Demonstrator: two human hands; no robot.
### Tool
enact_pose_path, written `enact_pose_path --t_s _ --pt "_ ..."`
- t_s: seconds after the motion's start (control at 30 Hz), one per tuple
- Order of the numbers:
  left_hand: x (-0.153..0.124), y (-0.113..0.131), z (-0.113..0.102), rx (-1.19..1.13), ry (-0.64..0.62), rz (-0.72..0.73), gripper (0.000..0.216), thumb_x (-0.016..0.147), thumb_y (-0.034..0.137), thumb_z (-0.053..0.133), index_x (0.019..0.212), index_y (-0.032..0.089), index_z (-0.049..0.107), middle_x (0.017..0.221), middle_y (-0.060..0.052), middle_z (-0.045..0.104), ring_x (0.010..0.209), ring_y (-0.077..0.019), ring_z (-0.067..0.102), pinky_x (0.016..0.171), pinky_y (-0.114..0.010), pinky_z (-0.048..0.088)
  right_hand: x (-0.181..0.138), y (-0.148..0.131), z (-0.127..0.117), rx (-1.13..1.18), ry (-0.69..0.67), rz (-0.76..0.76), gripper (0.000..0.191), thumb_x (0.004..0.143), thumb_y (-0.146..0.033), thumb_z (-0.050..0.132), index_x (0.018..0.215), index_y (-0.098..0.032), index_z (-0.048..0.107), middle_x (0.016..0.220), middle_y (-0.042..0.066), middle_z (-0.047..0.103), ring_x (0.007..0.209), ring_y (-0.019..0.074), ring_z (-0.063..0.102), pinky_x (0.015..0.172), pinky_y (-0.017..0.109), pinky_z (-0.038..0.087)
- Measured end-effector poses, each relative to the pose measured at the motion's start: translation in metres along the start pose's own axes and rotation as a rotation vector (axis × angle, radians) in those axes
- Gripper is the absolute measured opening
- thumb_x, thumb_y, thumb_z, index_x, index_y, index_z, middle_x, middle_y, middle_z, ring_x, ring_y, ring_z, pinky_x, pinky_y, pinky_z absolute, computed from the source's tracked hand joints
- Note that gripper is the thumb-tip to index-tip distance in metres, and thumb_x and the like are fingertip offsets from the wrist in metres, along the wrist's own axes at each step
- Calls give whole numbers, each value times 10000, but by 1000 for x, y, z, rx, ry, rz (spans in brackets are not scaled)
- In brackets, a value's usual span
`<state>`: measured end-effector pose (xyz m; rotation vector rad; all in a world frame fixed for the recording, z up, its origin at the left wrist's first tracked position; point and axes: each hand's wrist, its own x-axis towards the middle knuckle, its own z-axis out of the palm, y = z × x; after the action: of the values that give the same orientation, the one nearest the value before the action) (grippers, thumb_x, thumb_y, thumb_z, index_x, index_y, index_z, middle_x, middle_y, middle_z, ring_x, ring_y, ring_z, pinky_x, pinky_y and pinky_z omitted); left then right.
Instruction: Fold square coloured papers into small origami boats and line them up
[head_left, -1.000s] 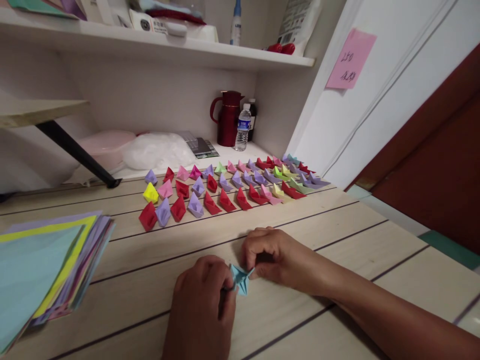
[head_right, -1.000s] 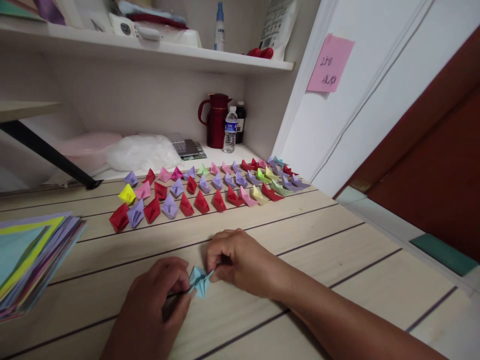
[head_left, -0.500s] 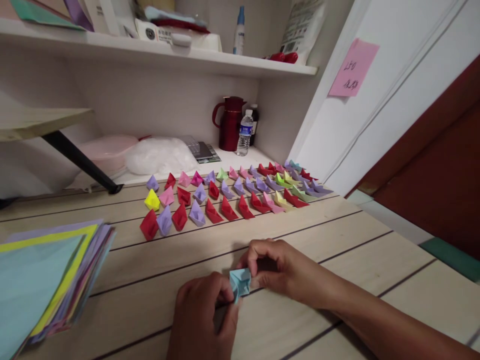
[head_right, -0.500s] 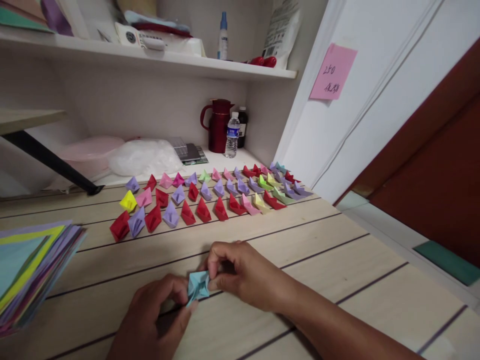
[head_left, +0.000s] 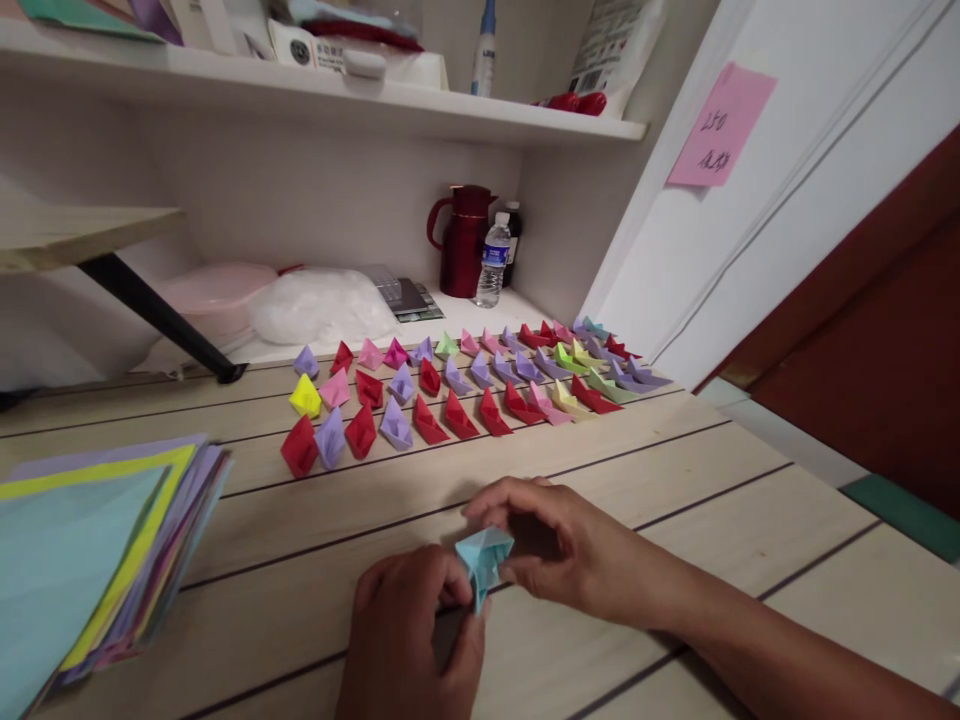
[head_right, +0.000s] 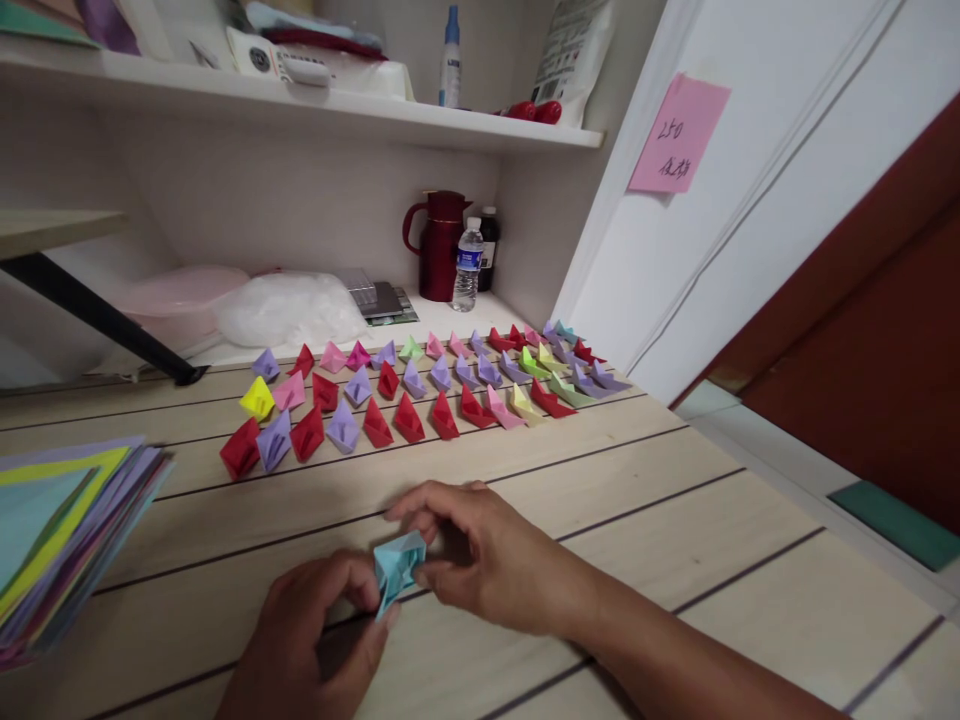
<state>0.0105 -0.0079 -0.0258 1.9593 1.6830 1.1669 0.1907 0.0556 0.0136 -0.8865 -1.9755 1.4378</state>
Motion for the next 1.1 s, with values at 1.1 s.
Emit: enact_pose_path --t_s 1.1 --pt "2 -1 3 -146 46 45 325 743 88 468 920 335 581 998 11 592 970 -209 596 819 -388 431 0 -11 12 -207 110 58 288 721 -88 696 950 -213 571 781 -32 577 679 118 500 575 202 380"
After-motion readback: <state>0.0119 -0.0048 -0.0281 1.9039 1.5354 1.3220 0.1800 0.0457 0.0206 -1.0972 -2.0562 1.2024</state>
